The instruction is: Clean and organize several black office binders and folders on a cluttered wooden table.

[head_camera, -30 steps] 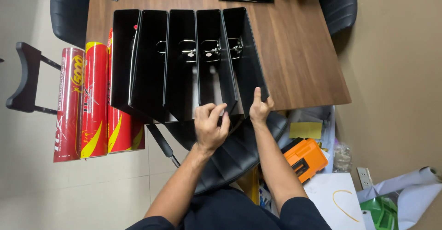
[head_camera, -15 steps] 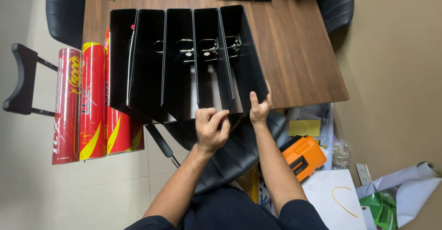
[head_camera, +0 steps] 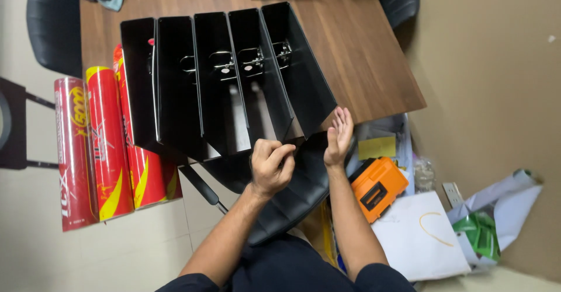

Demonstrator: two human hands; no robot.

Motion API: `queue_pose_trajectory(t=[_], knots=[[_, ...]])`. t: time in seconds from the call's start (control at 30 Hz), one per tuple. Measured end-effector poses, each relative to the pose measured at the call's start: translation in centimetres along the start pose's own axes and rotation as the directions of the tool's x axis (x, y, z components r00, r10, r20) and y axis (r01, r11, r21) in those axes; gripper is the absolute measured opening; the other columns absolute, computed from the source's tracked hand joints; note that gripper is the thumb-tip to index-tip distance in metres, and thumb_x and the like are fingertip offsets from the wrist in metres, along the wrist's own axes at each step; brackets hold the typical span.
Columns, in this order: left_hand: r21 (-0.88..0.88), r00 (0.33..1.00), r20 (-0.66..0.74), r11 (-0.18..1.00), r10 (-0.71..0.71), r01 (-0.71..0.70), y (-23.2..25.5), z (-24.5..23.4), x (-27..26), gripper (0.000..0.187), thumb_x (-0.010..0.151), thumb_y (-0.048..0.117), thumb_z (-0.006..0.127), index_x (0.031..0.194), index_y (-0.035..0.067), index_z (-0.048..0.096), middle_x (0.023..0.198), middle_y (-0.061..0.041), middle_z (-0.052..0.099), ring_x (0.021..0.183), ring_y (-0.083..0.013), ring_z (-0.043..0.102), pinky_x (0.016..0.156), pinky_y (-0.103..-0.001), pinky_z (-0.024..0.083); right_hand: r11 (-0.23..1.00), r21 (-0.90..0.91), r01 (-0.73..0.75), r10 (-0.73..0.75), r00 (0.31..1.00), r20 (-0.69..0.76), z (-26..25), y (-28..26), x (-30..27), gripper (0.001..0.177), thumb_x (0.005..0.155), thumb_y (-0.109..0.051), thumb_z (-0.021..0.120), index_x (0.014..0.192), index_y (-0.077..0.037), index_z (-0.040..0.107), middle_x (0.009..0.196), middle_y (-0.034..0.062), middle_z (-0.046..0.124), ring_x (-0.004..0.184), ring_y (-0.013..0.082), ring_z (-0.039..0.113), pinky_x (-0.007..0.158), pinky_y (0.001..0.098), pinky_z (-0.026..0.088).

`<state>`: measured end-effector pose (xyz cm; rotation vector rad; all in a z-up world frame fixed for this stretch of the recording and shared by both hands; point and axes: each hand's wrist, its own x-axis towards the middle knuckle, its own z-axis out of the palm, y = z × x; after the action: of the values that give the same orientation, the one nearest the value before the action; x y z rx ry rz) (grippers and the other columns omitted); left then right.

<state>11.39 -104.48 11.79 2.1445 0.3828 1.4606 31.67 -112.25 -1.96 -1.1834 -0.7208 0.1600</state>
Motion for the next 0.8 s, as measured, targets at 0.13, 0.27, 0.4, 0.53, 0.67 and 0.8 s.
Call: queue_pose_trajectory(t=[0.13, 0.27, 0.4, 0.53, 0.67, 0.8], knots=[[-0.139, 0.998, 0.056, 0.99, 0.02, -0.012, 0.1, -1.0, -0.1, 0.019, 0.079, -0.004, 0.072, 0.095, 0.006, 0.072, 0.088, -0.007, 0.063, 0.079, -0.0252, 0.058, 0.07, -0.036, 0.049, 0.997, -0.075, -0.007, -0.002, 0.993, -0.116, -1.5, -0.9, -3.8, 0.067, 0.105, -0.023, 0.053, 0.16, 0.002, 0.026, 0.162, 0.0232, 0.038, 0.154, 0.0344, 0.036, 0.128, 0.0484, 0.026], [-0.336, 0.981, 0.176, 0.942, 0.079, -0.016, -0.3, -2.5, -0.4, 0.013, 0.083, -0.001, 0.072, 0.094, 0.005, 0.071, 0.084, -0.008, 0.066, 0.075, -0.0262, 0.06, 0.069, -0.037, 0.048, 0.99, -0.141, 0.003, -0.044, 0.958, -0.284, -2.6, -1.5, -8.8, 0.062, 0.104, -0.02, 0.053, 0.157, 0.003, 0.03, 0.16, 0.0232, 0.041, 0.152, 0.0341, 0.038, 0.126, 0.0456, 0.026], [-0.491, 0.943, 0.303, 0.871, 0.135, 0.033, -1.7, -4.9, -2.0, 0.004, 0.088, 0.002, 0.071, 0.089, 0.006, 0.07, 0.081, -0.008, 0.066, 0.074, -0.0271, 0.061, 0.07, -0.038, 0.048, 0.97, -0.242, -0.004, -0.108, 0.886, -0.451, -0.9, -3.7, -15.3, 0.055, 0.104, -0.018, 0.052, 0.152, 0.003, 0.038, 0.156, 0.0213, 0.046, 0.149, 0.0321, 0.043, 0.126, 0.0431, 0.03], [-0.567, 0.898, 0.435, 0.793, 0.059, 0.223, -2.4, -8.3, -5.2, 0.007, 0.092, 0.004, 0.068, 0.087, 0.005, 0.072, 0.078, -0.009, 0.066, 0.072, -0.0259, 0.063, 0.068, -0.036, 0.049, 0.956, -0.279, -0.093, -0.09, 0.811, -0.578, 3.9, -4.9, -23.8, 0.047, 0.104, -0.012, 0.053, 0.147, 0.004, 0.044, 0.15, 0.0199, 0.051, 0.144, 0.0292, 0.048, 0.124, 0.0416, 0.035], [-0.585, 0.801, 0.598, 0.673, -0.019, 0.453, -2.0, -12.5, -7.8, 0.012, 0.097, 0.005, 0.064, 0.09, 0.003, 0.074, 0.08, -0.009, 0.067, 0.072, -0.0216, 0.066, 0.068, -0.033, 0.052, 0.927, -0.34, -0.157, -0.112, 0.75, -0.652, 9.2, -7.3, -31.3, 0.032, 0.106, -0.007, 0.055, 0.136, 0.004, 0.055, 0.141, 0.0173, 0.06, 0.133, 0.0258, 0.057, 0.117, 0.0385, 0.042], [-0.611, 0.764, 0.645, 0.617, 0.025, 0.496, -1.4, -15.1, -9.7, 0.013, 0.099, 0.006, 0.063, 0.092, 0.002, 0.073, 0.082, -0.008, 0.069, 0.074, -0.0191, 0.067, 0.069, -0.031, 0.053, 0.871, -0.456, -0.182, -0.183, 0.742, -0.645, 12.8, -11.1, -35.8, 0.024, 0.106, -0.006, 0.055, 0.126, 0.003, 0.063, 0.135, 0.0158, 0.066, 0.13, 0.025, 0.061, 0.115, 0.0378, 0.045]])
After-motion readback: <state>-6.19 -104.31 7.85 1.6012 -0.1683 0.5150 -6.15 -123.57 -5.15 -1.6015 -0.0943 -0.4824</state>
